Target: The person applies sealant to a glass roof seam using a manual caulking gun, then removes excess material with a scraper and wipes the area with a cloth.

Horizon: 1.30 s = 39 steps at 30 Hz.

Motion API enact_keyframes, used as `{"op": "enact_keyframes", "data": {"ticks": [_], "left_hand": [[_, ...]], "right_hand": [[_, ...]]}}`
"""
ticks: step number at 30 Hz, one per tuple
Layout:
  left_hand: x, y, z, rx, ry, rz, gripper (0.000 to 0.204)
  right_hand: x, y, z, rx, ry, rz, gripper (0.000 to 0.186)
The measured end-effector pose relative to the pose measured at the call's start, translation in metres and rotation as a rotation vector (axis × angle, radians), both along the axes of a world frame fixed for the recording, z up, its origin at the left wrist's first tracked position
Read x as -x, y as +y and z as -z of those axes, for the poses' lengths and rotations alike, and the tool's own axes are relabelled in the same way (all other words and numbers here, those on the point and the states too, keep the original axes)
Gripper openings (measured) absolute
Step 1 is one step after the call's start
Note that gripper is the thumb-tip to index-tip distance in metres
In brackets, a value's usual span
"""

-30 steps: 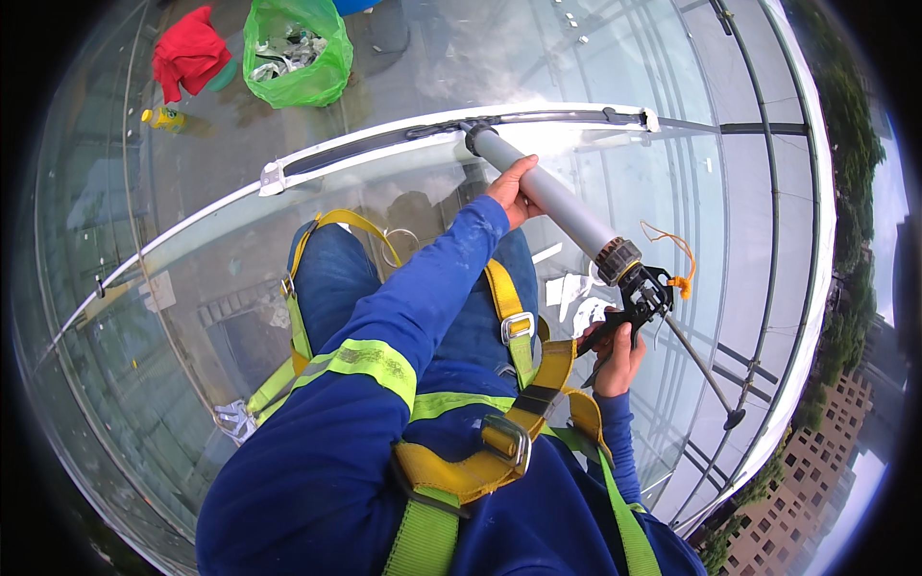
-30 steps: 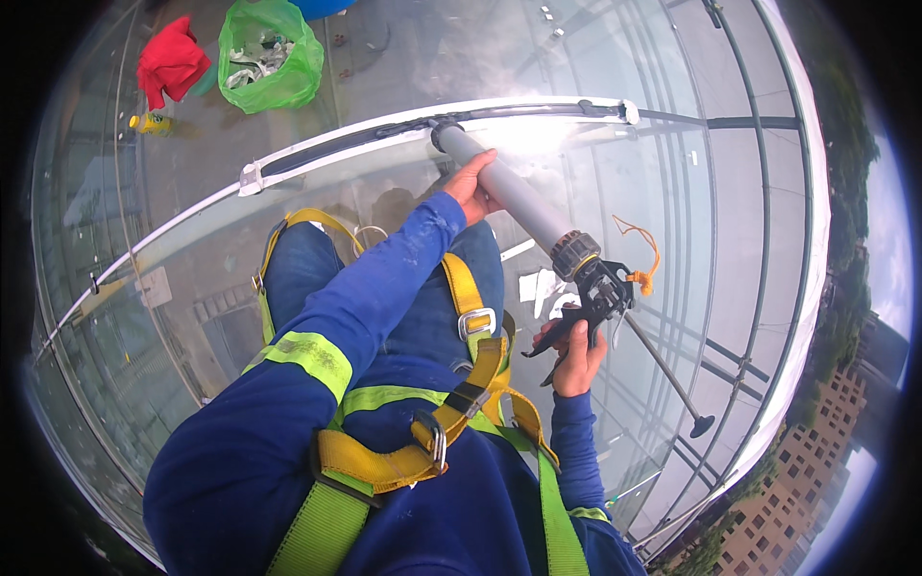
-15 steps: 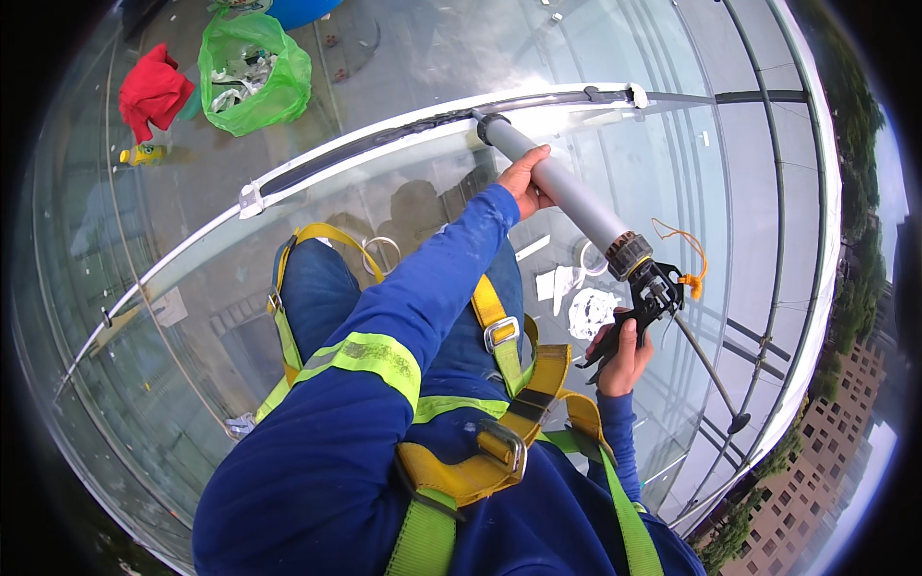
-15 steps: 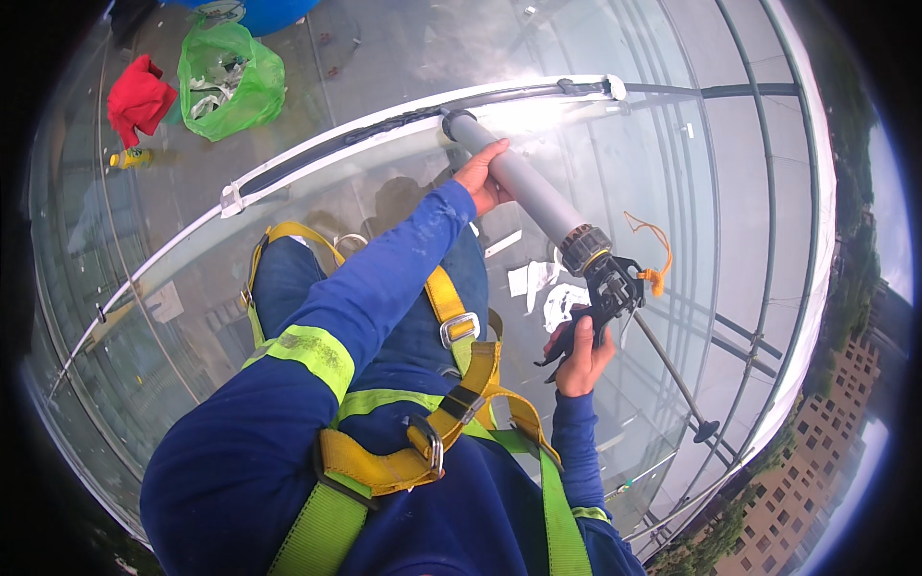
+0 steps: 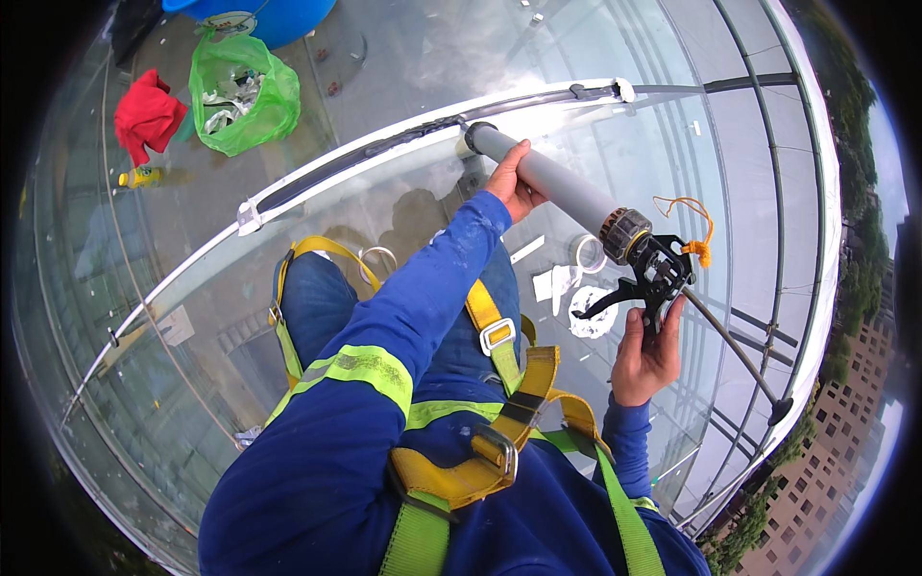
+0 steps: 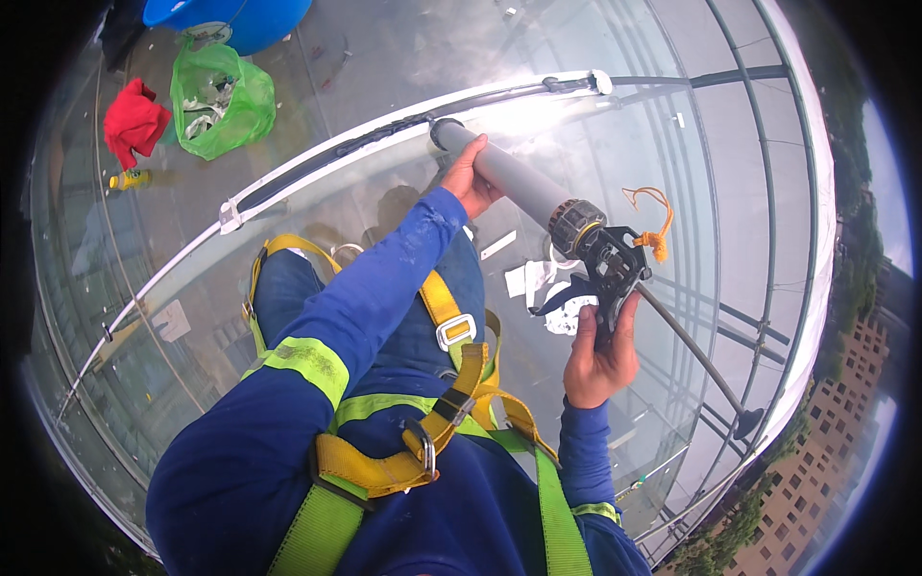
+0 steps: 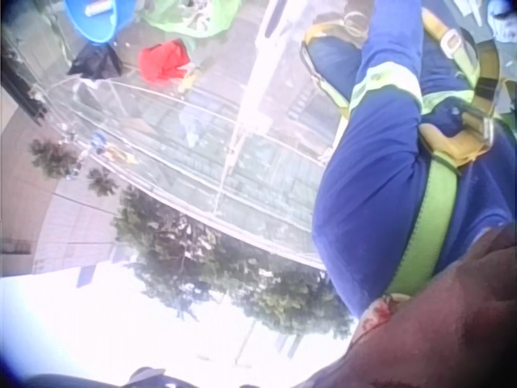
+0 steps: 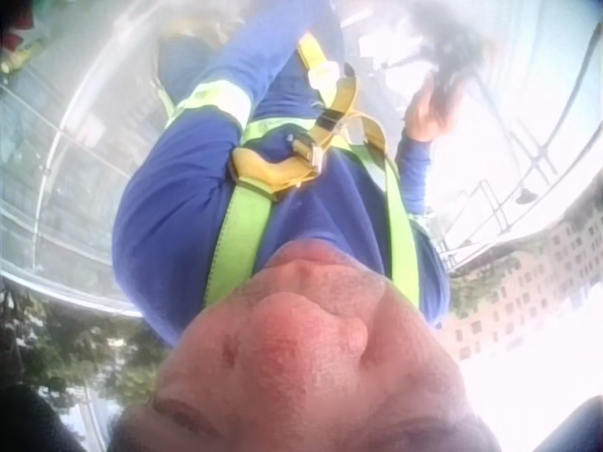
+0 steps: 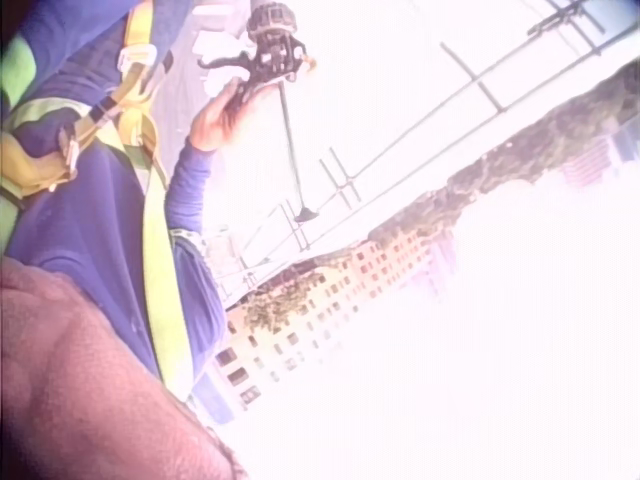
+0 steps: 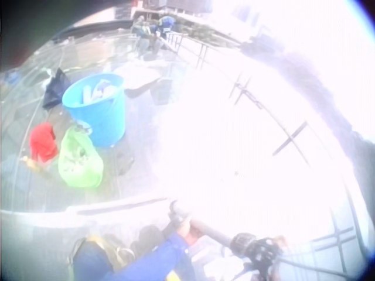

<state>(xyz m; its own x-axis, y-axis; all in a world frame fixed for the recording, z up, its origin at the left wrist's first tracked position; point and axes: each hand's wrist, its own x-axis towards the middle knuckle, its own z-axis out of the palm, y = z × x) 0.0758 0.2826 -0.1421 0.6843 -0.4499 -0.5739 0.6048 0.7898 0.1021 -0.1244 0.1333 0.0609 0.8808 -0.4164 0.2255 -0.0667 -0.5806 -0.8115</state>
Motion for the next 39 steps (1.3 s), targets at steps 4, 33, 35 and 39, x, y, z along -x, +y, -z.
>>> {"op": "enact_keyframes", "data": {"ticks": [4,33,35,39], "left_hand": [[0.018,0.02,0.005,-0.035,0.024,-0.035,0.047],[0.23,0.014,-0.103,-0.707,-1.014,0.728,0.048],[0.225,0.022,-0.103,-0.806,-1.015,0.774,0.044],[0.226,0.052,-0.084,-0.982,-0.941,0.675,0.032]], "right_hand": [[-0.003,-0.001,-0.007,0.016,0.041,-0.045,0.063],[0.262,-0.089,0.122,0.413,0.785,0.348,0.057],[0.314,-0.099,0.159,0.301,0.829,0.511,0.058],[0.385,-0.112,0.216,0.187,0.945,0.802,0.063]]}}
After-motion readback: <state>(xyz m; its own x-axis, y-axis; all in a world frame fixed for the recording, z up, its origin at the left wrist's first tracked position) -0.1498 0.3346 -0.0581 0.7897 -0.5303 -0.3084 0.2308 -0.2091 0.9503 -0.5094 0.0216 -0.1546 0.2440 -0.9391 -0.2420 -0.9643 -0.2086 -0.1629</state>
